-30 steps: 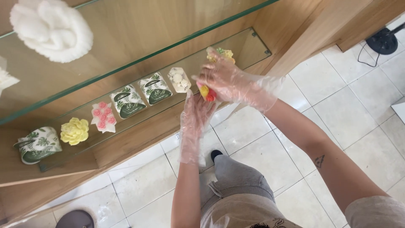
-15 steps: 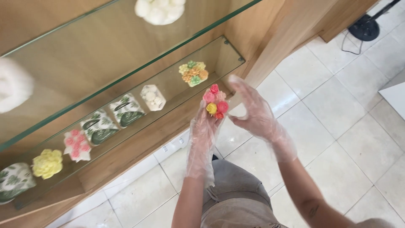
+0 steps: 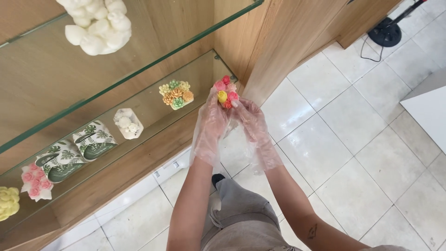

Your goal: The recorder packages handmade candles into small boxes and organizes them on a display shelf.

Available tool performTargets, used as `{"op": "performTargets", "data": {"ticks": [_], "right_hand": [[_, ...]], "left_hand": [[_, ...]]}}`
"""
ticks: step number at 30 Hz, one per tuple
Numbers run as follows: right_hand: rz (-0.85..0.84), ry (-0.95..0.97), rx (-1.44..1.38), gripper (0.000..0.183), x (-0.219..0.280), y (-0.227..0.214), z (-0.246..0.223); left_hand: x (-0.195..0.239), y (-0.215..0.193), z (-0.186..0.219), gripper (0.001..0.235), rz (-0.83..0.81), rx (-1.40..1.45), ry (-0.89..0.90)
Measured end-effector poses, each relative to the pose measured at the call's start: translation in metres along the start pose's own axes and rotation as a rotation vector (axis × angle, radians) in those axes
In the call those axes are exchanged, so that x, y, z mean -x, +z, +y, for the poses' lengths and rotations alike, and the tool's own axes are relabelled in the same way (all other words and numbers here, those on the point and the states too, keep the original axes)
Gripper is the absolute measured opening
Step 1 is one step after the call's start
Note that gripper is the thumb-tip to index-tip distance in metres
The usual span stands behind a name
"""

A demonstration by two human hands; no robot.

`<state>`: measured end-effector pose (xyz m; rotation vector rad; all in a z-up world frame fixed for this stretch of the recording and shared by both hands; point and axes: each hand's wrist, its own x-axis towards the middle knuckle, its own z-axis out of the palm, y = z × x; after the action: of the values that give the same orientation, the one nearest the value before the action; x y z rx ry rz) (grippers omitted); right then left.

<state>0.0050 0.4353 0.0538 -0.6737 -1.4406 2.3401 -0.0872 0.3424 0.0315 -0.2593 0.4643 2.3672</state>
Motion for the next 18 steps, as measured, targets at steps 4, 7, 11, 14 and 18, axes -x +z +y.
{"op": "performTargets", "data": {"ticks": [4,7,11,14,18], "right_hand": [[0.017,0.054,-0.035,0.046,-0.012,0.002,0.005],[0.039,0.106,-0.084,0.045,-0.012,0.009,-0.001],[-0.015,0.033,-0.075,0.047,-0.022,0.018,-0.010],[0.098,-0.023,0.018,0.048,-0.031,0.029,-0.016],[0.207,-0.182,0.271,0.049,-0.044,0.028,0.008]], "left_hand": [[0.015,0.021,0.011,0.057,0.007,-0.102,0.006],[0.023,0.015,0.014,0.051,-0.195,-0.153,0.064],[0.014,-0.014,0.002,0.043,-0.001,-0.088,0.039],[0.029,0.003,0.006,0.039,0.083,-0.083,0.037],[0.050,-0.001,0.007,0.041,0.156,-0.158,-0.053]]}}
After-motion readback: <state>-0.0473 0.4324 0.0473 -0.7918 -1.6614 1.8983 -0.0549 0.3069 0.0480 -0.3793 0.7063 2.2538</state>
